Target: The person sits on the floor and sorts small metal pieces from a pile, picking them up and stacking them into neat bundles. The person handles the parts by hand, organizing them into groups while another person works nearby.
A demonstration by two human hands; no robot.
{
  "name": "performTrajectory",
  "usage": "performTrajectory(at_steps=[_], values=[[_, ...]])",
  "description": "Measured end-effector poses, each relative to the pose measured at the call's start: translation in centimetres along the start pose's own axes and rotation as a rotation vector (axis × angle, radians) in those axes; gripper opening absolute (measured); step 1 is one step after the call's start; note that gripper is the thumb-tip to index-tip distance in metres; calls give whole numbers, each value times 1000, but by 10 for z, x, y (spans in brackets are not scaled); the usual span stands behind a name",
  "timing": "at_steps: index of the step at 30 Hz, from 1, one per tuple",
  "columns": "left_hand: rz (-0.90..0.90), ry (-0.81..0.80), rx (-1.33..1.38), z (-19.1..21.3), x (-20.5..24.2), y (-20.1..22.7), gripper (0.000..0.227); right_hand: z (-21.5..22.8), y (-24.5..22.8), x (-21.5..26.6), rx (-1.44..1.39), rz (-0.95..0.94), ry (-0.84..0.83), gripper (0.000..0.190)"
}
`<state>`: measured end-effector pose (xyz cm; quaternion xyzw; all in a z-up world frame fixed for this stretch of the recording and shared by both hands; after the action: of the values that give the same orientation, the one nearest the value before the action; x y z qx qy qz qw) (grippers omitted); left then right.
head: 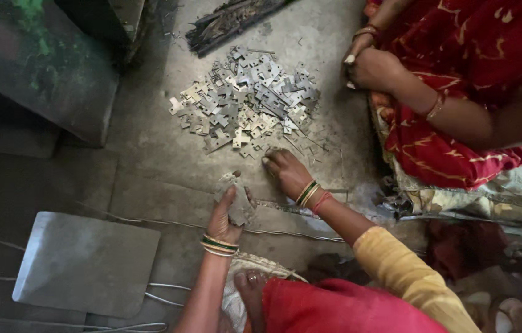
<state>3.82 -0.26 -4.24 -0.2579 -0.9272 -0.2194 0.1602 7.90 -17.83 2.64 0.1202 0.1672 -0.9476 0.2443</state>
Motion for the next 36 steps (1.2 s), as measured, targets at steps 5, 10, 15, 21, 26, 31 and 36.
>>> performTrajectory(at_steps=[5, 10, 15, 21, 26, 31, 36], values=[[-16, -6, -11, -3, 6, 4, 66, -2, 63, 37, -60, -285, -128, 15], [-16, -47, 1, -1, -3, 0, 73, 0, 126, 42, 92, -515, 34, 18], [47, -70, 69, -8, -10, -10, 73, -31, 176, 9, 67, -602, -136, 29], [59, -46, 45, -12, -9, -12, 67, -39, 195, 33, 40, -866, -404, 22], [95, 45, 13, 0, -16, -18, 60, -18, 175, 43, -580, -683, 38, 26], [60, 35, -31, -1, -25, -18, 53, -38, 131, 45, -1355, -920, -106, 37], [32, -31, -97, -6, -20, -10, 52, -7, 69, 11, -1324, -833, -30, 35]])
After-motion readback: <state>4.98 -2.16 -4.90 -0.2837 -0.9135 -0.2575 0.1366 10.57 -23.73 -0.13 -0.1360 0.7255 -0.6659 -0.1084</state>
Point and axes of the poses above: each hand's wrist, its own x-axis away from the middle knuckle, its own z-axis out of the back of the hand, y = z × x, the point moved 7 cm from there along -x, towards the middle knuckle, and after that the axes turned 3 degrees about -y, right-handed, at the moved point
